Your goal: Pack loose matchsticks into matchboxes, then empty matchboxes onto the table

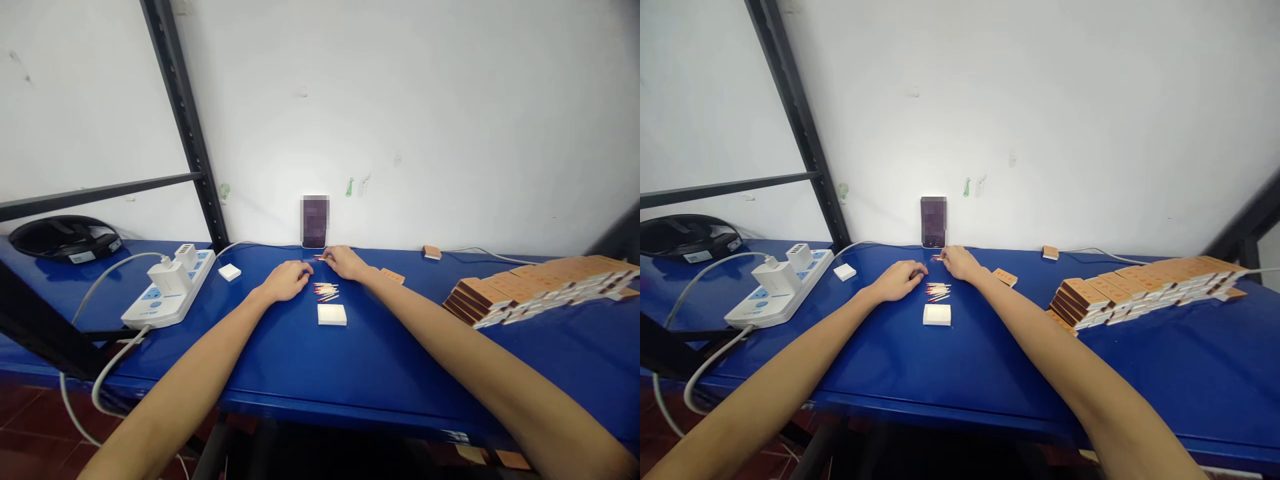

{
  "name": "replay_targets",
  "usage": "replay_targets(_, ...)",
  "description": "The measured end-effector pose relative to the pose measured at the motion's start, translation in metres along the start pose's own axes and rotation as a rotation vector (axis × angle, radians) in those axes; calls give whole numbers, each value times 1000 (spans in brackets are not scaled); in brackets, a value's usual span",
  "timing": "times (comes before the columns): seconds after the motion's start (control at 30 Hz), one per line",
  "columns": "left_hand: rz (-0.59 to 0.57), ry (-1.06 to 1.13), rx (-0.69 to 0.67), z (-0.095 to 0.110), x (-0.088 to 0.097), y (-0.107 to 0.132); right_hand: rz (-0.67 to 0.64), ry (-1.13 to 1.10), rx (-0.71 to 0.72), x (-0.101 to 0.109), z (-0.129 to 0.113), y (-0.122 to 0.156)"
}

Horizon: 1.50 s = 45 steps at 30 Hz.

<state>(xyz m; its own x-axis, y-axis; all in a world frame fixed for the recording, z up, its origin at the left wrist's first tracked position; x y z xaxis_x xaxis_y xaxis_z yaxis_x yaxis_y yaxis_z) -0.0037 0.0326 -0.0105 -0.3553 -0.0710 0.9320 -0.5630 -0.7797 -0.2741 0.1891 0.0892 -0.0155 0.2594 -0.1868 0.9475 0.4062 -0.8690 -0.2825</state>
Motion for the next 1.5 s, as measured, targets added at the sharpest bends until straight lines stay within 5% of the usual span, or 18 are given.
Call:
replay_targets(0.67, 2, 3, -4, 0, -1, 0, -26, -123, 182, 19, -21, 52)
replay_targets(0.8, 1, 6, -8, 0, -1, 0, -41, -174, 120, 24, -20, 46)
replay_targets(0.97, 8, 16, -9, -1, -1, 0, 75, 51, -29, 13, -4, 19)
replay_targets(1.2, -1, 14, -14, -2, -1, 1, 23, 74, 44, -4, 3, -9)
replay_targets(1.5, 13, 0, -12, 0, -1, 1, 5, 49, 170, 5, -11, 29)
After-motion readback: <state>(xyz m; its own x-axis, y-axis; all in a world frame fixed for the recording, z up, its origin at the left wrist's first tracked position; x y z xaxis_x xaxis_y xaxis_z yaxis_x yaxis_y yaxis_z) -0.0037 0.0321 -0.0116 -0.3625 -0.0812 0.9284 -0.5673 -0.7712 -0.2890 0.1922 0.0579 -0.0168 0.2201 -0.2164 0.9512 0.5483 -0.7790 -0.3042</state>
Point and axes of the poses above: each hand's wrist, its own y-axis away from the middle knuckle, its own x-axis out of the back of the hand, z = x × y, the point moved 1 cm from there along -y, towards the middle knuckle, and after that the axes turned 5 degrees about y, right-handed, at the moved point
